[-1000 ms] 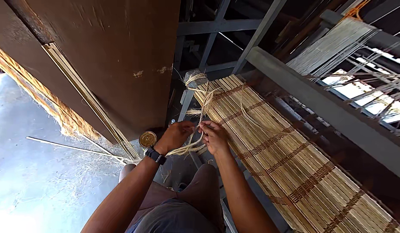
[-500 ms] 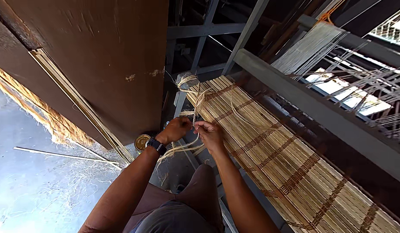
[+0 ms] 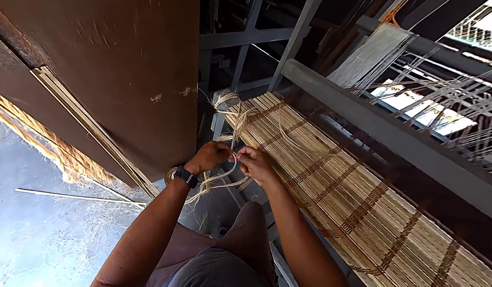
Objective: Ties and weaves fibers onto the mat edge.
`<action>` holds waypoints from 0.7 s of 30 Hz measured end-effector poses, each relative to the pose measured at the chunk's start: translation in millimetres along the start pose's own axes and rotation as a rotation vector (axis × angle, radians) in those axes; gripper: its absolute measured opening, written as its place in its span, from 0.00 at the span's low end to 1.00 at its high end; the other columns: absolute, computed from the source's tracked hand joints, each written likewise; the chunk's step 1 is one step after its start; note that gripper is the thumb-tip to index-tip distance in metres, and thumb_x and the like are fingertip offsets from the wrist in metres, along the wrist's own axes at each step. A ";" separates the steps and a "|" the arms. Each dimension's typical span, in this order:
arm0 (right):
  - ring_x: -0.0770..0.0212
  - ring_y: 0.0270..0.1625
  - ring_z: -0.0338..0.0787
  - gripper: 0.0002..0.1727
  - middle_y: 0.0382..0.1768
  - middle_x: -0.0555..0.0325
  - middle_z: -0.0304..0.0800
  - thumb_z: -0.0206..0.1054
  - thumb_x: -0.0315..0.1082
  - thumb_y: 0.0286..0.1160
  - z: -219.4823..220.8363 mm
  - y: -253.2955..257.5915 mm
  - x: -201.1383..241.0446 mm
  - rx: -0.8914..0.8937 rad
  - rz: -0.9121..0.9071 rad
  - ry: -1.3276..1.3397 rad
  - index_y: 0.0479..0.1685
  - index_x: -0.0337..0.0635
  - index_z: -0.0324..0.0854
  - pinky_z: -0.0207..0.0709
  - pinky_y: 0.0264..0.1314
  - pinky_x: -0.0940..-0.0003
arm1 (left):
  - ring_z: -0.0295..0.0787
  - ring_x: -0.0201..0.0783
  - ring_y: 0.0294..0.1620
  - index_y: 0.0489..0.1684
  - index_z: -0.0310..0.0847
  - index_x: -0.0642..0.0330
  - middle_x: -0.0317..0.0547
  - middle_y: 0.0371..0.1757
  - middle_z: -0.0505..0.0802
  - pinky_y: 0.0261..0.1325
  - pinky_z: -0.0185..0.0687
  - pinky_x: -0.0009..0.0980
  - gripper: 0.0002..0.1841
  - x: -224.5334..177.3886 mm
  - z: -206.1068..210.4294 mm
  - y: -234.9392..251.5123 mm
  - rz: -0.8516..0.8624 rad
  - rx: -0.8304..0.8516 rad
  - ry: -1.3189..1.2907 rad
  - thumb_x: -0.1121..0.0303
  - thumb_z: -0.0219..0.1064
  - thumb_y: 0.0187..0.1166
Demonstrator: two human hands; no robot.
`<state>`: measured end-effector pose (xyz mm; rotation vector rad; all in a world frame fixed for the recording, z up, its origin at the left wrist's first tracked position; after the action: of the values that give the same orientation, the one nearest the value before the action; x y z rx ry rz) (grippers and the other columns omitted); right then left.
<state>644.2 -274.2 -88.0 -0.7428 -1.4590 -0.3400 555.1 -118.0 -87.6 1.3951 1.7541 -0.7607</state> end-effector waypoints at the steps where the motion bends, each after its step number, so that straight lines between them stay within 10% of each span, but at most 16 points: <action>1: 0.74 0.19 0.77 0.07 0.43 0.51 0.94 0.54 0.28 0.91 0.7 -2.1 1.9 0.034 0.042 0.114 0.52 0.35 0.77 0.64 0.19 0.81 | 0.83 0.32 0.31 0.39 0.91 0.58 0.39 0.31 0.91 0.41 0.79 0.38 0.11 -0.9 0.2 0.1 0.010 -0.001 0.012 0.64 0.64 0.87; 7: 0.58 0.33 0.93 0.09 0.35 0.49 0.89 0.49 0.27 0.93 10.8 -3.9 -4.6 0.056 0.143 0.478 0.46 0.36 0.73 0.90 0.39 0.65 | 0.88 0.44 0.35 0.36 0.90 0.54 0.43 0.31 0.91 0.45 0.82 0.51 0.11 -10.1 7.9 -0.6 0.048 -0.063 0.323 0.63 0.64 0.85; 12: 0.68 0.35 0.86 0.10 0.38 0.54 0.88 0.61 0.31 0.85 16.5 -9.1 -20.8 -0.225 -0.375 -0.337 0.47 0.35 0.85 0.83 0.42 0.72 | 0.76 0.35 0.25 0.32 0.87 0.60 0.41 0.23 0.83 0.34 0.74 0.39 0.15 -1.8 8.0 -1.5 0.066 -0.022 0.068 0.63 0.61 0.88; 15: 0.57 0.48 0.89 0.11 0.43 0.49 0.89 0.63 0.31 0.81 27.3 -19.5 -30.1 -0.399 -0.616 -0.685 0.44 0.37 0.91 0.85 0.56 0.62 | 0.74 0.36 0.24 0.29 0.85 0.60 0.41 0.22 0.81 0.34 0.71 0.39 0.18 2.5 16.6 1.8 -0.008 -0.043 -0.001 0.58 0.63 0.89; 21: 0.59 0.40 0.88 0.13 0.46 0.47 0.90 0.68 0.35 0.78 7.9 -28.2 -35.9 -0.390 -0.517 -0.604 0.50 0.36 0.89 0.85 0.44 0.64 | 0.79 0.37 0.31 0.36 0.88 0.61 0.42 0.28 0.86 0.40 0.76 0.41 0.12 5.2 15.4 2.6 -0.004 0.021 0.037 0.63 0.65 0.86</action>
<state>616.2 -298.1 -116.2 -0.8068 -2.1979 -0.8691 559.9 -127.3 -100.3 1.4285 1.7826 -0.7618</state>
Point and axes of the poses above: each hand's wrist, its own y-axis towards the middle knuckle, its own z-axis out of the palm, x = y × z, the point moved 3 cm from there along y, towards the middle knuckle
